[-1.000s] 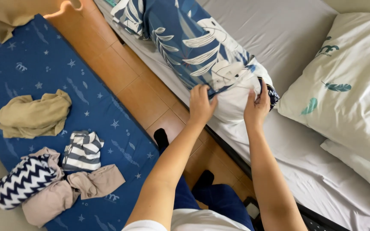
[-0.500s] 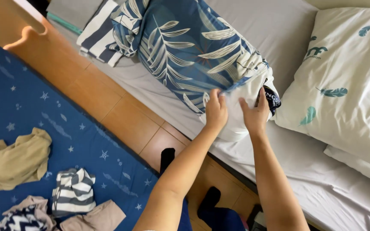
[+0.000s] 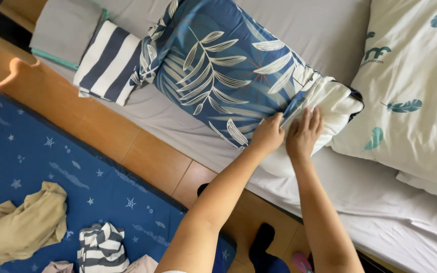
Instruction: The person places a blue and white patterned pillowcase over a white pillow on a bed. They insert the pillow into the case, align the corners, and smooth the fabric to fit the pillowcase properly.
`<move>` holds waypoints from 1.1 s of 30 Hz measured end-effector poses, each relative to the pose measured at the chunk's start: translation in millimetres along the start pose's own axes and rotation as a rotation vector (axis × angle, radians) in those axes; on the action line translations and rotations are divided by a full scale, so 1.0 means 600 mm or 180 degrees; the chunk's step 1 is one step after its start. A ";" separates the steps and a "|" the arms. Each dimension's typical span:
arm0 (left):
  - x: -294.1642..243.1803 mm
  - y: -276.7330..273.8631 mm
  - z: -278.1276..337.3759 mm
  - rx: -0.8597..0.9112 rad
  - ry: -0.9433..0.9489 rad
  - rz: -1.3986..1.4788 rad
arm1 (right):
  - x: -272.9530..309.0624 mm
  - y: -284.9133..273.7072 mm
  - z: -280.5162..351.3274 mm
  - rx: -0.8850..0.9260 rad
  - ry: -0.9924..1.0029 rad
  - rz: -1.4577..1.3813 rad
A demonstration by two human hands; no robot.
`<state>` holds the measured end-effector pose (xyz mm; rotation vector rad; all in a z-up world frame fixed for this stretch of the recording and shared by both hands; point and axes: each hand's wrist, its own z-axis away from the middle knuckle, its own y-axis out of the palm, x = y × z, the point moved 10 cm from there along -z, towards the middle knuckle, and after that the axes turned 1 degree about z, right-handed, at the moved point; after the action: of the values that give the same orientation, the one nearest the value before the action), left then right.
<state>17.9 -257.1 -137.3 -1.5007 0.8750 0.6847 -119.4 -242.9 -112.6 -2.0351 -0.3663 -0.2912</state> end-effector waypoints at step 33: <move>-0.053 -0.201 0.041 -0.1159 -0.0179 0.2055 | 0.079 -0.197 0.015 0.0182 0.0701 -0.2598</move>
<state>103.3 -227.3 -47.8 -1.4995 1.2547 1.4124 -119.3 -175.7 -4.1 -1.6840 -1.0421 -0.9761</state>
